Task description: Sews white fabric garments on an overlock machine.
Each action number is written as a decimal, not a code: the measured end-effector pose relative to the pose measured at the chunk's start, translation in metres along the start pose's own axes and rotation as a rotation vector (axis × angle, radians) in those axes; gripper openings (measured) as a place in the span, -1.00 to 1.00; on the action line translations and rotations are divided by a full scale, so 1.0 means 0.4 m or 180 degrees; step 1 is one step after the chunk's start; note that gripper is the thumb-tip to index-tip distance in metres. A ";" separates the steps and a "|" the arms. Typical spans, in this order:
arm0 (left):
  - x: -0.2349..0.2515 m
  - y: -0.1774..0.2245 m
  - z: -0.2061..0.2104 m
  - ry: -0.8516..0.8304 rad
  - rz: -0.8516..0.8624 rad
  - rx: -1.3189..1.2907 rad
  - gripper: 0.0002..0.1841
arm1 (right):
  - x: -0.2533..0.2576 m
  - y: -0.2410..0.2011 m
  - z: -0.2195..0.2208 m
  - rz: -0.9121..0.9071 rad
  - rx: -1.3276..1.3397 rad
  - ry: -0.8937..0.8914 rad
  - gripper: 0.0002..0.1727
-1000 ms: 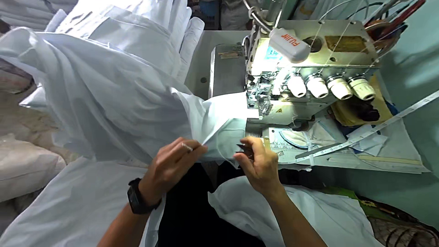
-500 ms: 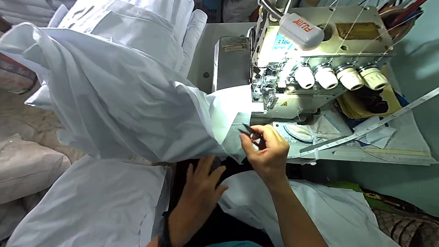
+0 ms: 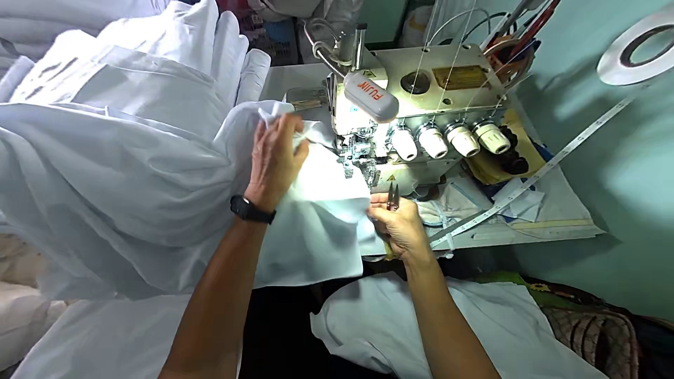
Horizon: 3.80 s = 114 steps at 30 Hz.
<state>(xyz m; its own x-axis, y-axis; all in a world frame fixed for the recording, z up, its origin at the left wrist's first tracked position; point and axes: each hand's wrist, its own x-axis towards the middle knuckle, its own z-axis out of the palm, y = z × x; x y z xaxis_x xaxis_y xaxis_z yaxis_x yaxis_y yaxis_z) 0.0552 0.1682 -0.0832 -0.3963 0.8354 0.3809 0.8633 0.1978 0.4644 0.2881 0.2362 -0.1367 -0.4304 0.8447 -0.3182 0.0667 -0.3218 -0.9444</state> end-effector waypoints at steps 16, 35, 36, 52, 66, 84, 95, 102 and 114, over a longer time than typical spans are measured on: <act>-0.208 0.035 0.074 0.0682 0.1970 0.0087 -0.87 | -0.090 0.115 0.065 -0.3032 -0.0840 0.0345 -0.52; -0.077 0.057 -0.030 -0.0886 0.0678 -0.1341 -0.90 | -0.056 0.116 -0.035 -0.3007 -0.1315 -0.1404 -0.62; -0.085 0.061 -0.033 -0.0911 0.0679 -0.1331 -0.92 | -0.075 0.132 -0.040 -0.2978 -0.1309 -0.1417 -0.62; -0.189 0.175 0.027 0.0036 0.0820 0.0585 -0.77 | -0.181 0.161 -0.042 -0.1211 0.0069 -0.1219 -0.68; -0.094 0.075 0.005 -0.0724 0.0728 -0.0158 -0.64 | -0.157 0.081 0.059 -0.0820 0.0564 -0.0681 -0.70; -0.546 0.093 0.100 -0.0448 -0.0667 -0.2114 -0.81 | -0.207 0.288 -0.076 -0.0234 -0.2644 -0.0036 -0.47; -0.520 0.086 0.181 -0.1774 -0.0722 -0.2531 -0.83 | -0.222 0.240 -0.043 0.0458 0.0212 -0.0226 -0.66; -0.511 0.059 0.091 -0.2236 -0.1534 -0.3187 -0.86 | -0.196 0.211 -0.043 0.0376 0.0292 0.0337 -0.64; -0.407 0.052 0.028 -0.2845 -0.0801 -0.3088 -0.62 | -0.320 0.193 -0.040 0.1242 0.0576 -0.1607 -0.84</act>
<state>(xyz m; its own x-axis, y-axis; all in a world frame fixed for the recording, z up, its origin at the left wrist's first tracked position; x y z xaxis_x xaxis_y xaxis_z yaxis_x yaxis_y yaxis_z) 0.1411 0.0421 -0.1443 0.1496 0.9500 -0.2742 0.0815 0.2645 0.9609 0.3626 0.1100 -0.1703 -0.7772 0.3617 -0.5149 0.1698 -0.6674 -0.7251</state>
